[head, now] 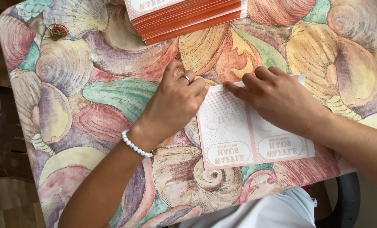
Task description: Manually folding flat paper bags into their final shape and stacking them on a table.
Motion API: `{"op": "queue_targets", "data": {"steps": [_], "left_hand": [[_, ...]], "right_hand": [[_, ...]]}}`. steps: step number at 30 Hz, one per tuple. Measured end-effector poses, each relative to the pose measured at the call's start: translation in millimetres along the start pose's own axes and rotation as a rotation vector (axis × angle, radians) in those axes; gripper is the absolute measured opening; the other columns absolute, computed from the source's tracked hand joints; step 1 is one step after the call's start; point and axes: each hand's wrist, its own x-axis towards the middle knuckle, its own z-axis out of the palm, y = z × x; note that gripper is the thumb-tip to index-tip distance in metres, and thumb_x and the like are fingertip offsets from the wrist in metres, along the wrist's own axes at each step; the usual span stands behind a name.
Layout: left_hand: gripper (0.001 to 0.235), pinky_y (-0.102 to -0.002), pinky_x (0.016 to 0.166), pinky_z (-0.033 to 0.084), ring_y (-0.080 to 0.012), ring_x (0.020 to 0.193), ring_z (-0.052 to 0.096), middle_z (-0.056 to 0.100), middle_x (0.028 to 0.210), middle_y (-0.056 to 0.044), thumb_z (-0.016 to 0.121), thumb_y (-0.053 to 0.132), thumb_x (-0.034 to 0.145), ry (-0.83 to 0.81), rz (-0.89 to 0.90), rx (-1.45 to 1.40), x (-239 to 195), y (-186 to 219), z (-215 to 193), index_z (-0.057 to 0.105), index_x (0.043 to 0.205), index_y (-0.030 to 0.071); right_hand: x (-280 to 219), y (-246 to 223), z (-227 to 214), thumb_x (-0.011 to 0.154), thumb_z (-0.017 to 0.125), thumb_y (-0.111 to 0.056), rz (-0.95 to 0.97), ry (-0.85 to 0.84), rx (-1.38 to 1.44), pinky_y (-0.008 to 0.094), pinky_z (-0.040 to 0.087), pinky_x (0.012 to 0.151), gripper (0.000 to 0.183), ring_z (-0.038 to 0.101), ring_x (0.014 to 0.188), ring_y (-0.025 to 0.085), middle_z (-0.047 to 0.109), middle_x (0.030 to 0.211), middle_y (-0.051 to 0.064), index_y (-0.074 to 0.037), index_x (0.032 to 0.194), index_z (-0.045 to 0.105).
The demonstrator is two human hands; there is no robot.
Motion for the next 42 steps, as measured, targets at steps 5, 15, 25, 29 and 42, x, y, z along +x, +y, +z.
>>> {"op": "queue_targets", "data": {"steps": [5,15,25,29,42], "left_hand": [[0.01,-0.045,0.099,0.044,-0.0196,0.09,0.066,0.073,0.093,0.002,0.072,0.015,0.096,-0.038,-0.069,-0.05,-14,-3,-3,0.079,0.103,0.015],[0.05,-0.041,0.111,0.049,-0.0338,0.12,0.057,0.06,0.128,-0.024,0.05,-0.008,0.097,-0.036,-0.133,-0.249,-4,50,15,0.045,0.147,-0.008],[0.048,-0.032,0.091,0.051,-0.0235,0.093,0.054,0.059,0.105,-0.01,0.049,0.001,0.092,-0.061,-0.171,0.012,0,58,16,0.057,0.139,-0.006],[0.041,-0.027,0.073,0.05,-0.0188,0.085,0.052,0.055,0.102,-0.006,0.055,0.003,0.089,-0.066,-0.202,0.044,7,58,14,0.057,0.131,0.002],[0.051,-0.048,0.094,0.044,-0.0345,0.099,0.056,0.057,0.108,-0.02,0.056,0.009,0.087,-0.022,-0.229,0.073,14,76,31,0.058,0.136,-0.005]], "right_hand": [[3,1,2,0.093,0.06,-0.016,-0.023,-0.003,0.022,0.028,0.053,0.072,0.065,0.055,0.081,0.016,0.061,0.095,-0.003,-0.028,0.156,0.047],[2,2,9,0.092,0.065,-0.018,-0.064,0.06,0.038,0.03,0.054,0.077,0.051,0.061,0.084,0.017,0.067,0.1,-0.003,-0.017,0.142,0.059],[-2,7,13,0.097,0.067,-0.017,-0.06,0.131,0.051,0.032,0.055,0.076,0.024,0.059,0.086,0.019,0.065,0.099,-0.001,-0.009,0.119,0.068],[-3,9,16,0.097,0.066,-0.016,-0.048,0.14,0.049,0.032,0.052,0.074,0.028,0.058,0.087,0.019,0.063,0.102,-0.001,-0.011,0.124,0.068],[-19,19,26,0.093,0.064,-0.007,0.039,0.229,0.075,0.031,0.049,0.075,0.018,0.058,0.088,0.019,0.053,0.088,-0.001,-0.012,0.076,0.064]]}}
